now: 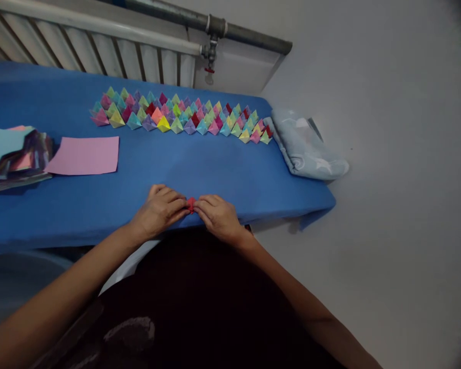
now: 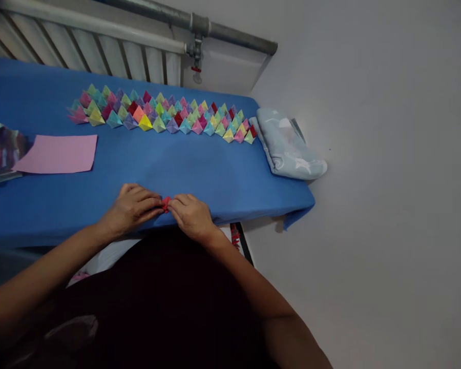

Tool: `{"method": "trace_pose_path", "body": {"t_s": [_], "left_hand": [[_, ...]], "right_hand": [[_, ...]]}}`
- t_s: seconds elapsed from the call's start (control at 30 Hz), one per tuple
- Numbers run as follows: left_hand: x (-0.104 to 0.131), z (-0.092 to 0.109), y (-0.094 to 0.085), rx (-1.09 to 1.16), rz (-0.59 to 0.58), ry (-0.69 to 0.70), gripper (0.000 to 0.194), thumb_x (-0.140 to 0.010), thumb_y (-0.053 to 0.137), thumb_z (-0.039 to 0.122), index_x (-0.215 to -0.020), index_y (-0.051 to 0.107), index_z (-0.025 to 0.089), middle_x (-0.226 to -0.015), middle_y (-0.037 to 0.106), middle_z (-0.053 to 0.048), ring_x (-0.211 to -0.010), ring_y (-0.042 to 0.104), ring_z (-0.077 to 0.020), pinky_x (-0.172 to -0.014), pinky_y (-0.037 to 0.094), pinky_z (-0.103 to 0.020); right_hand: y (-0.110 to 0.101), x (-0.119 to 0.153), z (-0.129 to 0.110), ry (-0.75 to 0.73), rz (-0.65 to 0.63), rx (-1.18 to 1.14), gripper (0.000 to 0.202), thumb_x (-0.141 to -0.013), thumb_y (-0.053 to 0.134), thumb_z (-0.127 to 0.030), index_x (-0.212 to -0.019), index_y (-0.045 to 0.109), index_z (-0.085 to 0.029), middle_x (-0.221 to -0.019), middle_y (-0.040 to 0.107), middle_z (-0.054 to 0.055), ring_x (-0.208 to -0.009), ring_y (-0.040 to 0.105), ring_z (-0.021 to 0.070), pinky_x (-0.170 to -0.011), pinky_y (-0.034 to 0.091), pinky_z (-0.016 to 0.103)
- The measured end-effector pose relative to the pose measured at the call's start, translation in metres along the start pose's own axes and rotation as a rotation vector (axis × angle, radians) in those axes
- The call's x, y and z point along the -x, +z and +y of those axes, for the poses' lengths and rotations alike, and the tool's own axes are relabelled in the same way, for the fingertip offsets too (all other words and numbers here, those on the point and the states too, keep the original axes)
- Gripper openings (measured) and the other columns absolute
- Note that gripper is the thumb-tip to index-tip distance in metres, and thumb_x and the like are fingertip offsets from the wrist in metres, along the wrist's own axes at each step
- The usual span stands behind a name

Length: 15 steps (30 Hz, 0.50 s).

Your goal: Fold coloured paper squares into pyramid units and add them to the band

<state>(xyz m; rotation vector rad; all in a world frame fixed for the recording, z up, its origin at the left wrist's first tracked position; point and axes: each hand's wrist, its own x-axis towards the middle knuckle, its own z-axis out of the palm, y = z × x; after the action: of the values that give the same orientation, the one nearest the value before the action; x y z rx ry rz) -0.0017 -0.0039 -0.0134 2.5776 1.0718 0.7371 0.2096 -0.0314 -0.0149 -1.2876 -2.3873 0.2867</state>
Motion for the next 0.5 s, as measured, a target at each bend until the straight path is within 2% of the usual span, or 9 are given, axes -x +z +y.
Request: {"method": "trace_pose_path", "body": {"t_s": [0.13, 0.27, 0.37, 0.5], "left_hand": [[-0.0021, 0.0015, -0.0017, -0.004, -0.010, -0.008, 0.030, -0.097, 0.049, 0.041, -0.090, 0.074, 0.025, -0.095, 0.074, -0.006, -0.085, 0.058, -0.0208, -0.087, 0.032, -0.040], [-0.0034, 0.0042, -0.0031, -0.100, -0.020, 0.042, 0.032, -0.100, 0.045, 0.037, -0.094, 0.074, 0.023, -0.095, 0.074, -0.005, -0.086, 0.058, -0.0205, -0.085, 0.032, -0.039], [-0.0022, 0.0041, -0.0013, -0.173, 0.017, 0.100, 0.031, -0.101, 0.045, 0.035, -0.094, 0.073, 0.022, -0.094, 0.074, -0.004, -0.084, 0.058, -0.0193, -0.084, 0.033, -0.038], [-0.0008, 0.0027, 0.0041, -0.223, 0.111, 0.156, 0.029, -0.101, 0.046, 0.031, -0.090, 0.071, 0.022, -0.091, 0.073, -0.003, -0.082, 0.058, -0.0182, -0.081, 0.034, -0.037]], "right_hand": [[0.0021, -0.0004, -0.0037, 0.029, 0.011, 0.033, 0.031, -0.103, 0.040, -0.026, -0.101, 0.070, -0.018, -0.106, 0.069, 0.011, -0.094, 0.059, 0.0200, -0.085, 0.044, 0.032], [0.0010, 0.0006, -0.0048, 0.052, 0.034, 0.004, 0.028, -0.101, 0.044, -0.028, -0.100, 0.069, -0.017, -0.104, 0.069, 0.010, -0.095, 0.060, 0.0198, -0.087, 0.045, 0.032], [-0.0004, 0.0008, -0.0047, 0.059, 0.054, -0.023, 0.021, -0.099, 0.050, -0.026, -0.102, 0.069, -0.018, -0.105, 0.070, 0.009, -0.097, 0.060, 0.0196, -0.087, 0.046, 0.031], [-0.0016, -0.0019, -0.0068, 0.098, 0.027, 0.028, 0.022, -0.100, 0.047, -0.023, -0.097, 0.067, -0.017, -0.099, 0.069, 0.008, -0.092, 0.060, 0.0188, -0.082, 0.045, 0.030]]}}
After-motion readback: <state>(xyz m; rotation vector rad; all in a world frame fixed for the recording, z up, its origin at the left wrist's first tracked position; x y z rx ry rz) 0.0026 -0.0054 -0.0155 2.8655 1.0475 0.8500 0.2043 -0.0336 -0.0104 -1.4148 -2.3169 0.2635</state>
